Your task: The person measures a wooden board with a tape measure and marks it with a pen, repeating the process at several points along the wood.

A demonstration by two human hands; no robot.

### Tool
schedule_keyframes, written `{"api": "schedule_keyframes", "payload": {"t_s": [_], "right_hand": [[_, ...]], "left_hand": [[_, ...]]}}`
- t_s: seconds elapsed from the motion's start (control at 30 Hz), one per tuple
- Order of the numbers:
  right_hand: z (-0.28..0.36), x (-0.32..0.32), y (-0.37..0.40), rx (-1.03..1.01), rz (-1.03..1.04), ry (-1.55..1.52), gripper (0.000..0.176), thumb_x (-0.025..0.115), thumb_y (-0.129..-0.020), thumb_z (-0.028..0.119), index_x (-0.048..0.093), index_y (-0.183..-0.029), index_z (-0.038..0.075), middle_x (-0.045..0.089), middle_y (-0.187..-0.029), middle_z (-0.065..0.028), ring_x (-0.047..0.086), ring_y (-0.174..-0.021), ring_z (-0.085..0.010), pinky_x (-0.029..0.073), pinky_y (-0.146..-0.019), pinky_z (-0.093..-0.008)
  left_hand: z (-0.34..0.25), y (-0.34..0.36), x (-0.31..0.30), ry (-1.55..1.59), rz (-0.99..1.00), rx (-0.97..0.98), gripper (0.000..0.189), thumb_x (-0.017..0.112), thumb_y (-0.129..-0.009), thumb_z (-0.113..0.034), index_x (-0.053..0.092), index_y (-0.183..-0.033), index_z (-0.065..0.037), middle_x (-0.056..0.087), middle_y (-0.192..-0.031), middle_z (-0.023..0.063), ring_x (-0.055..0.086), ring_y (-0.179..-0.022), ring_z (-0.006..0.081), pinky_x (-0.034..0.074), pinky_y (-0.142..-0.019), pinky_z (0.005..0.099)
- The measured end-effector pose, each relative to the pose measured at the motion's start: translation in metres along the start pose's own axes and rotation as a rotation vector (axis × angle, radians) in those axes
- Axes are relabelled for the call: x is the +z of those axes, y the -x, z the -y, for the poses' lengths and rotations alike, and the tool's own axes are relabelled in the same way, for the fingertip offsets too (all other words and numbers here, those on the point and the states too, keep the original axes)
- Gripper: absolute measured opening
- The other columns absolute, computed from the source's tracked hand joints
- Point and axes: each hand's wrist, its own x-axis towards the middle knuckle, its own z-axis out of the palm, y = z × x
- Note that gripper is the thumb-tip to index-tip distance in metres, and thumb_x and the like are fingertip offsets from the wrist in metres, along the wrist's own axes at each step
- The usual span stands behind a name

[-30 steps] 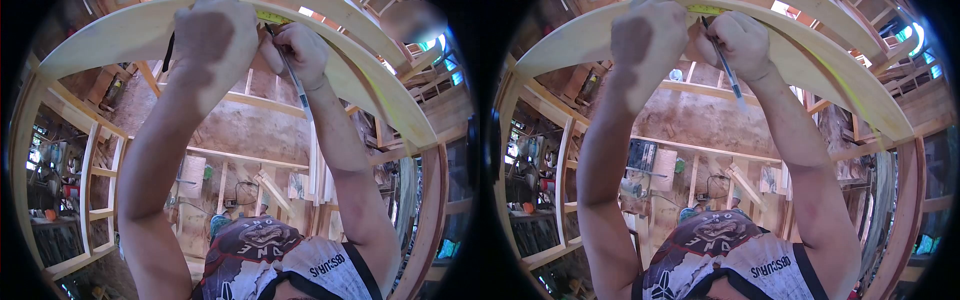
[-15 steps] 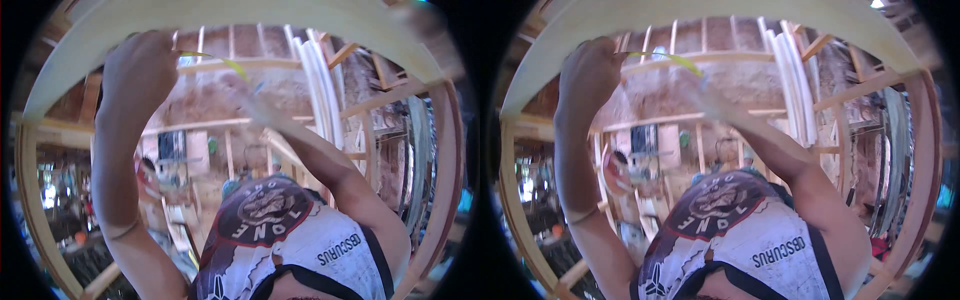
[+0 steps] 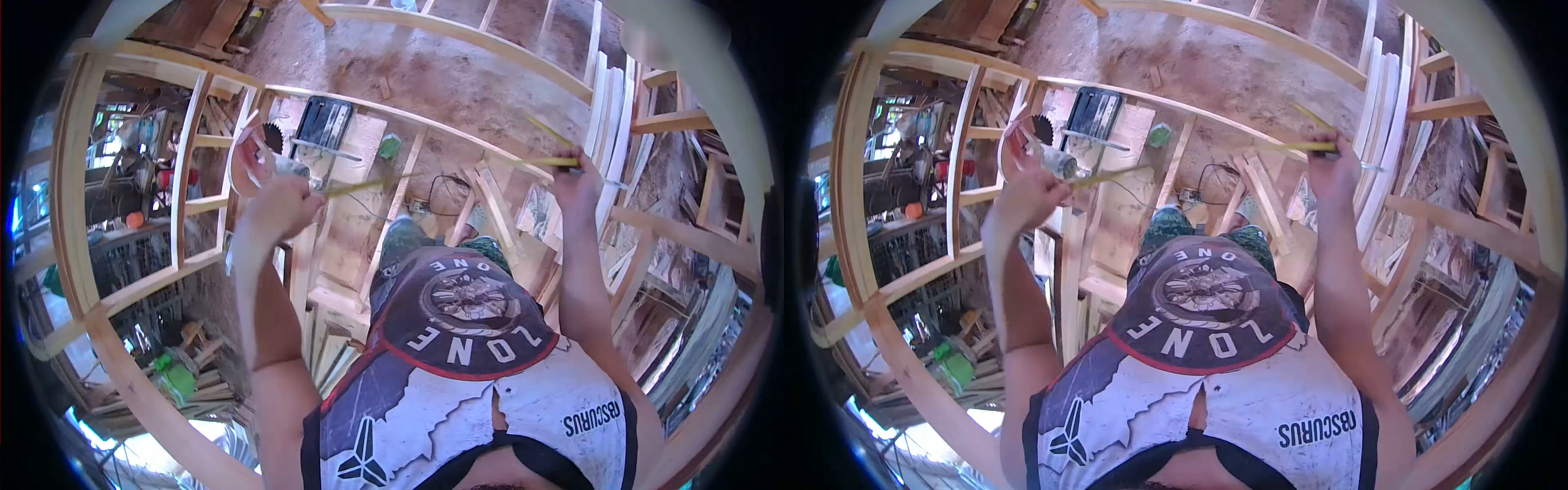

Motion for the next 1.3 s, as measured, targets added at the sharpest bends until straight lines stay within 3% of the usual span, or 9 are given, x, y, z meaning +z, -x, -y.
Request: {"api": "schedule_keyframes", "payload": {"t_s": [0.17,0.4,0.77,0.97,1.03,1.1,1.17,1.23,1.3], "right_hand": [[0.010,-0.076,-0.026,-0.042,-0.228,0.160,0.010,0.048,-0.100,0.008,0.050,-0.105,0.000,0.056,-0.091,-0.0111,0.055,-0.079,-0.0273,0.053,-0.085,-0.0464],[0.006,-0.100,-0.015,-0.021,-0.507,0.327,0.014,0.044,-0.101,0.010,0.049,-0.088,0.008,0.050,-0.073,-0.0030,0.047,-0.059,-0.0162,0.040,-0.054,-0.0324],[0.001,-0.188,-0.017,-0.103,-0.673,0.167,0.023,0.046,-0.101,0.023,0.046,-0.081,0.012,0.043,-0.064,-0.0020,0.045,-0.056,-0.0168,0.041,-0.055,-0.0348],[-0.006,-0.197,-0.020,-0.236,-0.667,0.108,0.019,0.057,-0.100,0.025,0.055,-0.093,0.008,0.052,-0.077,-0.0029,0.052,-0.078,-0.0143,0.045,-0.065,-0.0338],[-0.017,-0.172,-0.004,-0.249,-0.647,0.097,0.017,0.056,-0.100,0.024,0.055,-0.093,0.009,0.053,-0.077,-0.0026,0.052,-0.076,-0.0135,0.045,-0.062,-0.0339],[-0.062,-0.135,0.017,-0.281,-0.645,0.066,0.015,0.056,-0.100,0.023,0.056,-0.093,0.010,0.054,-0.077,-0.0023,0.052,-0.073,-0.0126,0.044,-0.060,-0.0340],[-0.107,-0.116,0.039,-0.254,-0.267,0.325,0.019,0.051,-0.100,0.024,0.062,-0.089,0.012,0.054,-0.076,-0.0006,0.050,-0.064,-0.0135,0.041,-0.054,-0.0297],[-0.140,-0.055,0.080,-0.152,-0.197,0.343,0.018,0.051,-0.102,0.024,0.061,-0.093,0.013,0.054,-0.075,0.0001,0.047,-0.061,-0.0121,0.039,-0.052,-0.0277],[-0.154,-0.004,0.097,-0.257,-0.401,0.092,0.017,0.052,-0.103,0.025,0.060,-0.094,0.014,0.053,-0.072,0.0004,0.045,-0.058,-0.0107,0.038,-0.051,-0.0265]], "left_hand": [[0.046,0.045,0.111,0.299,0.141,-0.178,0.038,0.070,-0.088,-0.035,0.074,-0.090,0.002,0.070,-0.078,0.0218,0.068,-0.073,0.0336,0.052,-0.071,0.0441],[0.050,0.060,0.108,0.262,0.327,-0.297,0.038,0.074,-0.085,-0.036,0.074,-0.088,0.002,0.070,-0.077,0.0204,0.069,-0.072,0.0334,0.055,-0.072,0.0437],[0.015,0.010,0.068,0.006,0.356,-0.111,0.045,0.075,-0.081,-0.044,0.076,-0.089,0.000,0.073,-0.088,0.0206,0.072,-0.084,0.0338,0.055,-0.078,0.0440],[0.032,-0.014,0.085,0.051,0.405,-0.045,0.043,0.073,-0.081,-0.041,0.075,-0.088,0.000,0.073,-0.093,0.0207,0.071,-0.089,0.0367,0.055,-0.083,0.0446],[0.080,-0.059,0.137,0.008,0.334,0.211,0.048,0.067,-0.084,-0.047,0.076,-0.089,0.000,0.073,-0.094,0.0214,0.071,-0.090,0.0371,0.055,-0.083,0.0453],[0.072,-0.077,0.106,0.068,0.334,0.162,0.048,0.066,-0.086,-0.046,0.075,-0.092,0.002,0.072,-0.096,0.0252,0.070,-0.093,0.0412,0.055,-0.084,0.0474],[0.082,-0.103,0.100,-0.030,0.253,0.240,0.043,0.063,-0.090,-0.043,0.075,-0.098,-0.003,0.072,-0.096,0.0254,0.070,-0.092,0.0415,0.054,-0.084,0.0488],[0.083,-0.119,0.095,-0.086,0.223,0.336,0.049,0.060,-0.090,-0.047,0.075,-0.099,-0.001,0.071,-0.100,0.0273,0.069,-0.095,0.0439,0.054,-0.085,0.0491],[0.078,-0.116,0.066,-0.137,0.220,0.343,0.055,0.059,-0.089,-0.051,0.074,-0.094,0.001,0.069,-0.089,0.0289,0.069,-0.088,0.0458,0.053,-0.079,0.0510]]}}
